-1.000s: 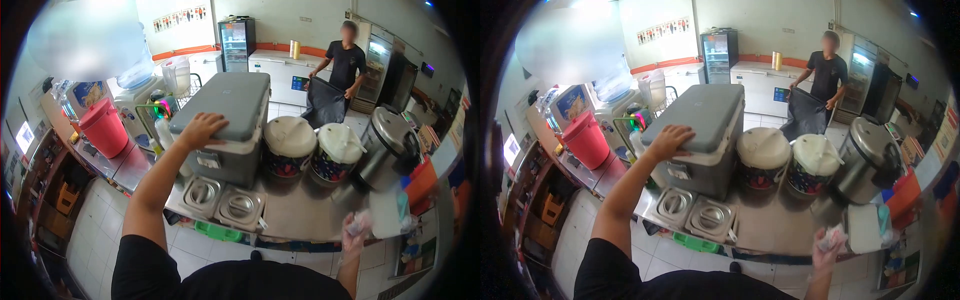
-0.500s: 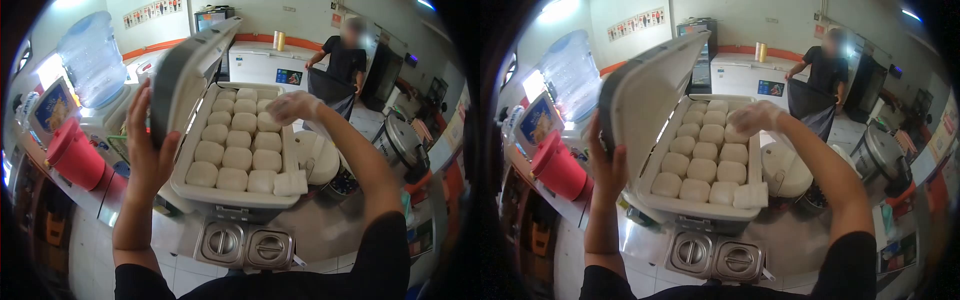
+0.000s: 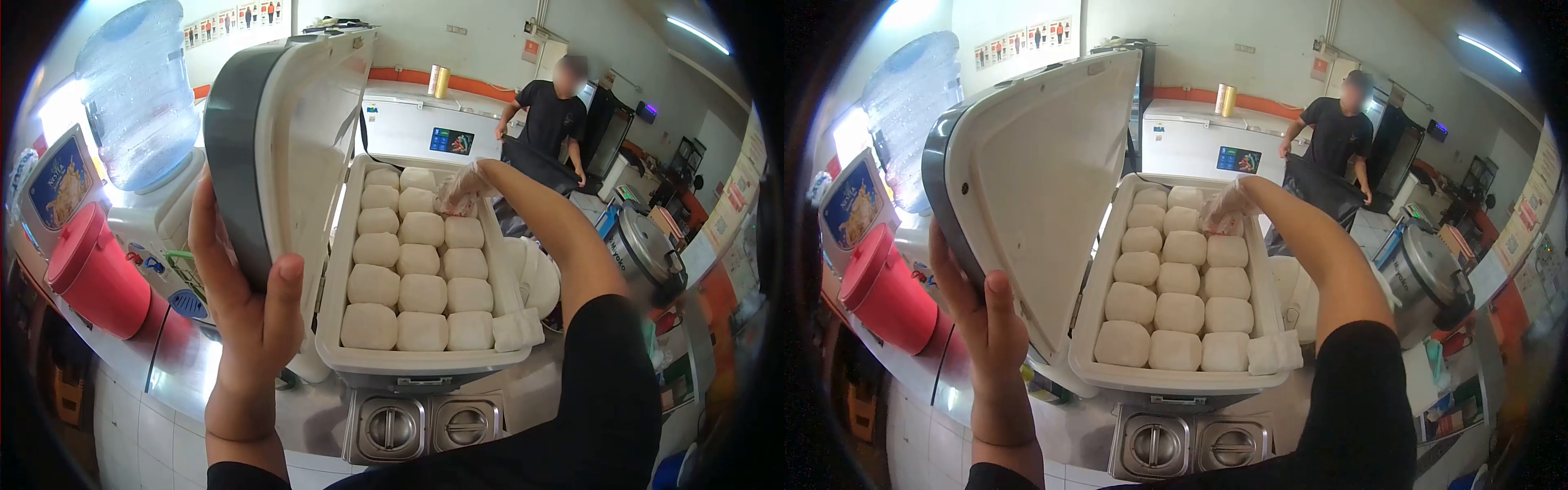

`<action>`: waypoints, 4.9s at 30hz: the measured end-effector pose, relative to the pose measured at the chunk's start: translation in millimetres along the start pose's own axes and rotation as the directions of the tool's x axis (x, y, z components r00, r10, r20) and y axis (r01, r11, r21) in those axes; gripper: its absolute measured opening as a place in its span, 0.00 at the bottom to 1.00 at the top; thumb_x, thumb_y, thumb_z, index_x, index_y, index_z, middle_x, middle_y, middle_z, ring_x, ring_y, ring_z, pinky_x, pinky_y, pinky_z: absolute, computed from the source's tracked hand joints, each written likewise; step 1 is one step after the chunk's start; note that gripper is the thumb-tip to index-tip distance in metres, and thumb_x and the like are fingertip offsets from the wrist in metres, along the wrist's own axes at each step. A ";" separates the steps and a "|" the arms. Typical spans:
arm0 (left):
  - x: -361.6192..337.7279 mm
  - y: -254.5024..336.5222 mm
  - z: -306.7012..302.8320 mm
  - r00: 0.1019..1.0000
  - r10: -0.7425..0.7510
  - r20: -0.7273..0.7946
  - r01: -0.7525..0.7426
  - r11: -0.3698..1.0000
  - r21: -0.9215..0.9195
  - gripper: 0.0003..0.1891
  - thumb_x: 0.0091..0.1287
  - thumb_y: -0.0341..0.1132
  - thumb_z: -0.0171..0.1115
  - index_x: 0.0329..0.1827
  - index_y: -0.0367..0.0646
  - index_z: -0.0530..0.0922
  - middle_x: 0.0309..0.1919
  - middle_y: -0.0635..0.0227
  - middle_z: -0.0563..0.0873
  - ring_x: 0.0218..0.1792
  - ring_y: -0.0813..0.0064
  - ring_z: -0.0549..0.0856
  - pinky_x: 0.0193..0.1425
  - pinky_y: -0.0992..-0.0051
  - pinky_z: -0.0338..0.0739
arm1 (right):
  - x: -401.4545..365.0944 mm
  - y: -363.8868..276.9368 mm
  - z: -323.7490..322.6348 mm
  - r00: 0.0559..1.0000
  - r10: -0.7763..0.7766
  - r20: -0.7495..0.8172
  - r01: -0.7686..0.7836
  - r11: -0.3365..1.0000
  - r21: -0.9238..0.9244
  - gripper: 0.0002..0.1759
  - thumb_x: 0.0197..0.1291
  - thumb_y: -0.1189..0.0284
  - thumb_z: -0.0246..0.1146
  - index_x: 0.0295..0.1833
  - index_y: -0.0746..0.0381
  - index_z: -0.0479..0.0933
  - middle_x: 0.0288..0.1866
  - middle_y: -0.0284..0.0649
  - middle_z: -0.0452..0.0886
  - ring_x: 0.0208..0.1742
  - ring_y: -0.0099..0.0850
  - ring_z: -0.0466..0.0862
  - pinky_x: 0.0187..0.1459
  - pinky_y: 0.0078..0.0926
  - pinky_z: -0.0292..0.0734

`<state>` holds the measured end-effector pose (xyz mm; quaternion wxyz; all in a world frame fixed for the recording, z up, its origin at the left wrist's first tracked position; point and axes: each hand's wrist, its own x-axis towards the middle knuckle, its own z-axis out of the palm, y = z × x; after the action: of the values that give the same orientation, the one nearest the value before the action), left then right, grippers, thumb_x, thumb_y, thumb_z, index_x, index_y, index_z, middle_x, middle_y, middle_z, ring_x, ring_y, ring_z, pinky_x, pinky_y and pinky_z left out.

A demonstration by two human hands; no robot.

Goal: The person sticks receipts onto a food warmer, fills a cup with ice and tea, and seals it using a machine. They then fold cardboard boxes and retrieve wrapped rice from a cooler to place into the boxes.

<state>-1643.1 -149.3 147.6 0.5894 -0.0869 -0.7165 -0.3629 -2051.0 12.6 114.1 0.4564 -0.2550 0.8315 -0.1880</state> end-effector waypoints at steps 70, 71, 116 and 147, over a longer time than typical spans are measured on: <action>-352.0 317.1 -315.1 0.520 -0.842 -0.142 0.780 0.536 -0.322 0.46 0.55 0.38 0.75 0.73 0.48 0.54 0.65 0.60 0.67 0.65 0.66 0.68 0.67 0.66 0.67 | -187.6 -88.8 690.5 0.033 -0.822 0.568 0.158 0.565 0.810 0.32 0.43 0.69 0.73 0.55 0.63 0.70 0.43 0.41 0.77 0.41 0.36 0.79 0.43 0.31 0.79; -371.6 329.2 -351.0 0.497 -0.824 -0.273 0.797 0.558 -0.231 0.42 0.56 0.36 0.74 0.71 0.49 0.56 0.62 0.62 0.69 0.62 0.69 0.71 0.63 0.67 0.71 | -209.5 -133.0 739.3 0.074 -0.746 0.662 0.122 0.665 0.736 0.34 0.42 0.69 0.74 0.57 0.63 0.69 0.44 0.41 0.77 0.43 0.37 0.79 0.44 0.32 0.80; -725.5 766.3 -1684.1 -0.263 0.232 -0.936 0.317 0.937 0.143 0.33 0.61 0.57 0.60 0.64 0.48 0.69 0.58 0.63 0.79 0.58 0.62 0.78 0.64 0.56 0.70 | -445.8 -1105.9 2184.3 -0.140 -0.419 0.897 0.351 0.826 0.441 0.49 0.52 0.61 0.69 0.73 0.42 0.45 0.59 0.41 0.71 0.49 0.38 0.77 0.42 0.39 0.77; -834.7 837.4 -2111.1 -0.660 0.572 -0.486 0.477 0.820 0.317 0.19 0.63 0.32 0.63 0.55 0.42 0.68 0.47 0.64 0.76 0.50 0.73 0.76 0.52 0.72 0.73 | -665.2 -1213.4 2620.0 -0.703 0.218 0.677 0.710 0.176 0.681 0.39 0.41 0.57 0.71 0.63 0.53 0.70 0.58 0.49 0.75 0.59 0.46 0.76 0.62 0.37 0.68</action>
<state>711.4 -606.4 -172.1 0.8779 0.4161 0.2267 0.0695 796.6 -770.2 -126.3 0.5256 -0.8030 -0.2351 0.1536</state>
